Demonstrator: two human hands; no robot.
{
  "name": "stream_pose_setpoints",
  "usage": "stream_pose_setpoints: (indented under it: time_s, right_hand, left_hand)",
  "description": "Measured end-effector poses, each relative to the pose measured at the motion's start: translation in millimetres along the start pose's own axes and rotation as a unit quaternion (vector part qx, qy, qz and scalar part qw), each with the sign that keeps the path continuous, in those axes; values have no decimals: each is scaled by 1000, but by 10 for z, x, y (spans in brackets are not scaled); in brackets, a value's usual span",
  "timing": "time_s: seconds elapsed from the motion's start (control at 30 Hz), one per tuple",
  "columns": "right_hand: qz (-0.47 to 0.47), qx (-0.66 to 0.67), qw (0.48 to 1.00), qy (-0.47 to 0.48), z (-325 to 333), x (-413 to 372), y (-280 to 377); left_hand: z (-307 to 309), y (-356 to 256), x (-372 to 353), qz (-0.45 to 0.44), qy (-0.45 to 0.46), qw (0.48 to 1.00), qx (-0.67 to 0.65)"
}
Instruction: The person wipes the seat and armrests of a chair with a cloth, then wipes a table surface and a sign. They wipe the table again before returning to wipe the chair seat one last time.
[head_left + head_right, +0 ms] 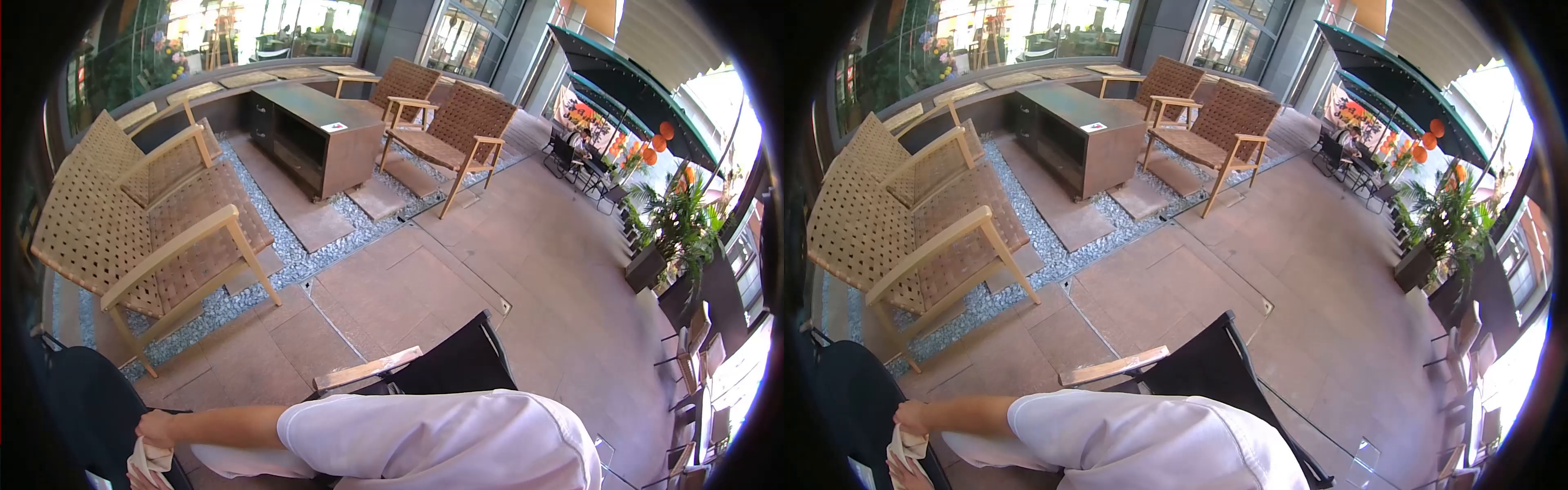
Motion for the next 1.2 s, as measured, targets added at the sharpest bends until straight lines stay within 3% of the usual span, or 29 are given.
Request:
stream_pose_setpoints:
  time_s: [0.1, 0.2, 0.3, 0.37, 0.4, 0.5, 0.6, 0.87, 1.2]
  right_hand:
    - [-63, 9, 998, 6, 29, 4, -4]
    - [-28, 7, 998, 50, -70, 73, -35]
    - [71, -70, 995, -16, -216, 98, -40]
    - [86, -77, 992, -49, -392, 172, -169]
    - [94, -81, 990, -65, -476, 200, -232]
    - [-12, -55, 983, 173, -567, 277, -259]
    - [-22, -13, 987, 162, -460, 247, -201]
    - [-13, 56, 991, 118, -277, 178, -158]
    - [-24, 81, 994, 76, -166, 154, -122]
  left_hand:
    - [-42, -101, 51, 11, -6, 999, 38]
    - [-103, -116, 153, 23, -18, 998, 61]
    - [-258, -131, 211, 26, -44, 998, 30]
    - [-143, -141, 196, 29, -50, 998, 16]
    - [42, -209, 167, 12, -94, 995, 26]
    - [203, -234, 120, -34, -174, 984, 6]
    - [378, -294, 59, -59, -206, 976, 39]
    - [275, -198, 67, -32, -114, 993, 3]
    - [368, -225, 48, -35, -122, 991, -39]
Point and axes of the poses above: each hand's wrist, its own x-axis towards the middle knuckle, its own z-axis out of the back of the hand, y = z × x, the point moved 9 cm from there along x, towards the middle knuckle, and after that the axes turned 3 degrees about z, right-handed, at the moved point
